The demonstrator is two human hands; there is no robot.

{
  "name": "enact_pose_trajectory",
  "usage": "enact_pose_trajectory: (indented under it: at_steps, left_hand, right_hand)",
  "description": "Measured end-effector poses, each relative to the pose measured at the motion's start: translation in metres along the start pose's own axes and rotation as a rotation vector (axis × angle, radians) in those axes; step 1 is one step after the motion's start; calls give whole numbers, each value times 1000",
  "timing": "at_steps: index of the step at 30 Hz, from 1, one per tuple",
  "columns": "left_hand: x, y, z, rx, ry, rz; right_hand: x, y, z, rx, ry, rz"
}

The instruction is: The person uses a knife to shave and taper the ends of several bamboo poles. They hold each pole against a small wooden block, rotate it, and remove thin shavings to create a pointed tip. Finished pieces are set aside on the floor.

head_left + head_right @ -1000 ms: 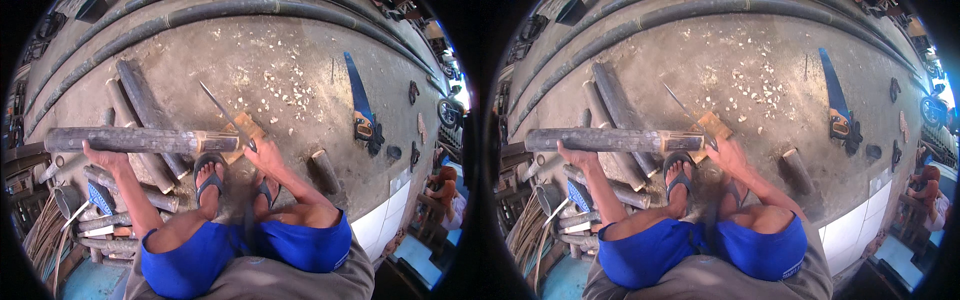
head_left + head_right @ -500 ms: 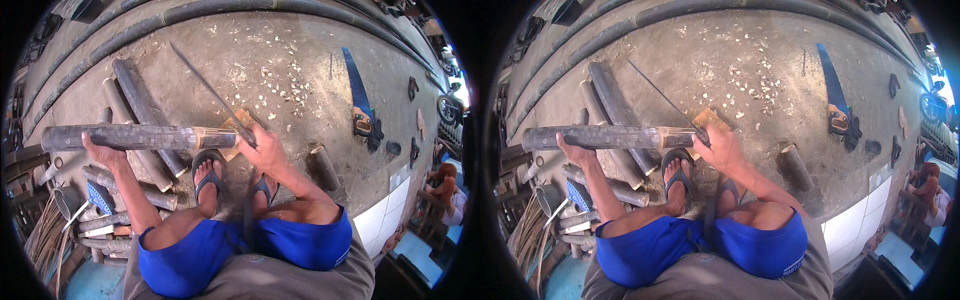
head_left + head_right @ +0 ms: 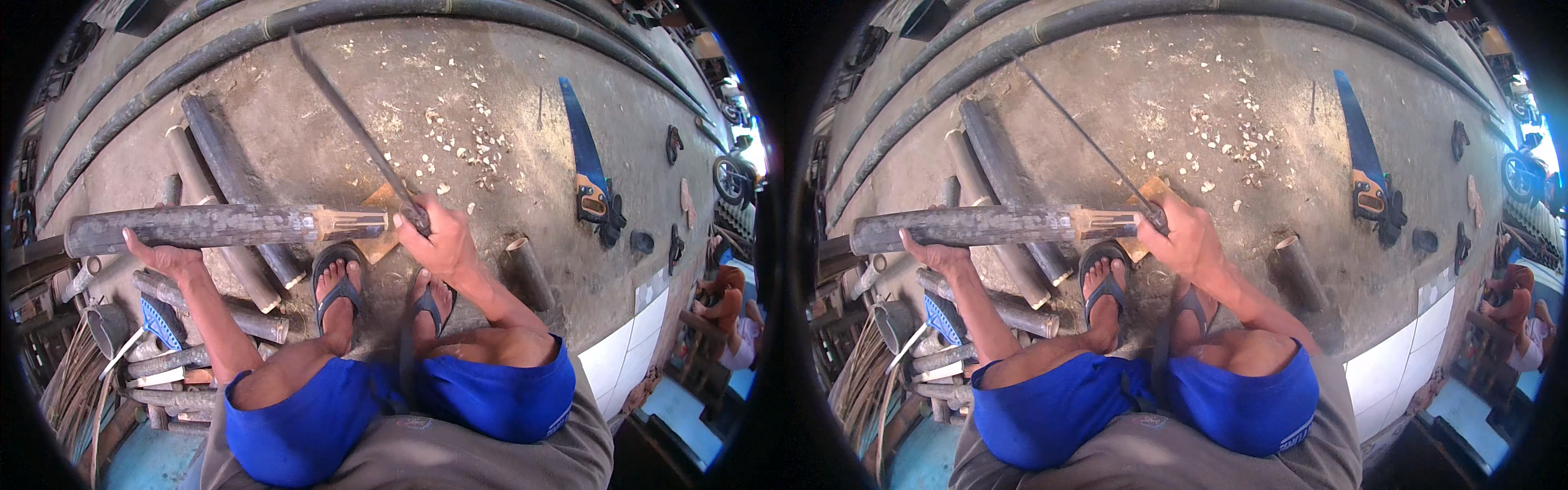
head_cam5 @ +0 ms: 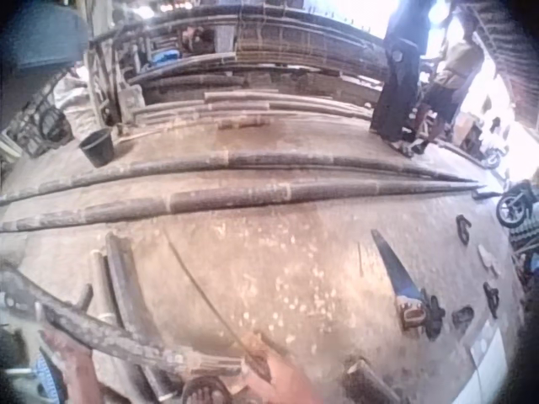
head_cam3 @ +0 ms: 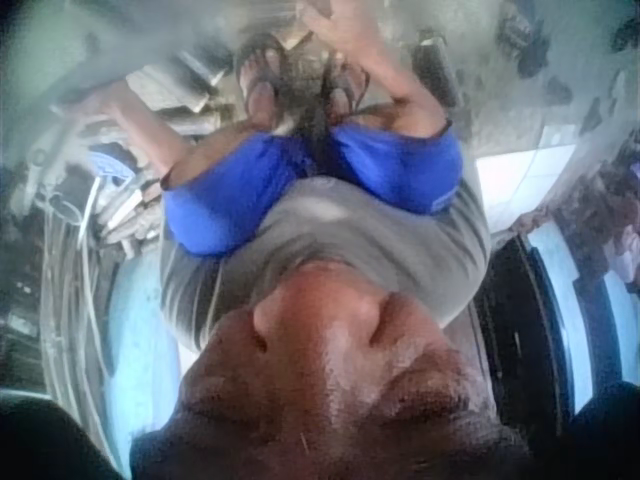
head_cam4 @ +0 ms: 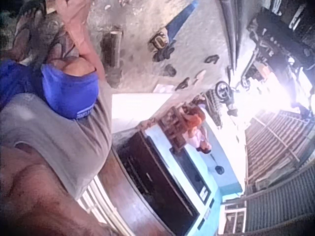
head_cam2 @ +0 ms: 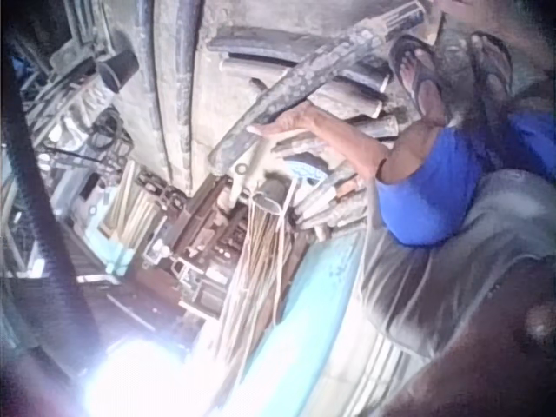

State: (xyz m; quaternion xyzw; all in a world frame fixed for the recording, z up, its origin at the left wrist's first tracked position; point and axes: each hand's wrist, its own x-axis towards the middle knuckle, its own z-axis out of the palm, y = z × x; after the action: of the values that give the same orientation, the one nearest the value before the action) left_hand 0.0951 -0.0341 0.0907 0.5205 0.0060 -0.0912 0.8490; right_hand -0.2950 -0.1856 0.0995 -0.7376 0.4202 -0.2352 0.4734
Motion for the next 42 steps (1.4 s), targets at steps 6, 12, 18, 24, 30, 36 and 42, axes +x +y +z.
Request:
enact_pose_trajectory:
  at_steps: [6,12,18,24,30,36,42]
  left_hand:
    - [0,-6,15,-5,-82,-11]
    - [2,-3,-1,24,-60,24]
    - [1,-8,13,1,-70,21]
    - [5,-4,1,-58,-210,-2]
    - [-8,-3,18,-79,-260,-7]
    - [-8,-3,0,5,-185,28]
    - [-6,-17,13,21,-268,-42]
  right_hand:
    - [-35,129,48,-468,-141,80]
    - [-6,6,7,-75,-34,-35]
    - [-36,148,43,-466,-202,225]
    - [0,21,4,-137,-145,140]
    - [-34,144,46,-463,-247,278]
    - [-3,57,20,-234,-159,211]
    - [-53,160,49,-411,-244,295]
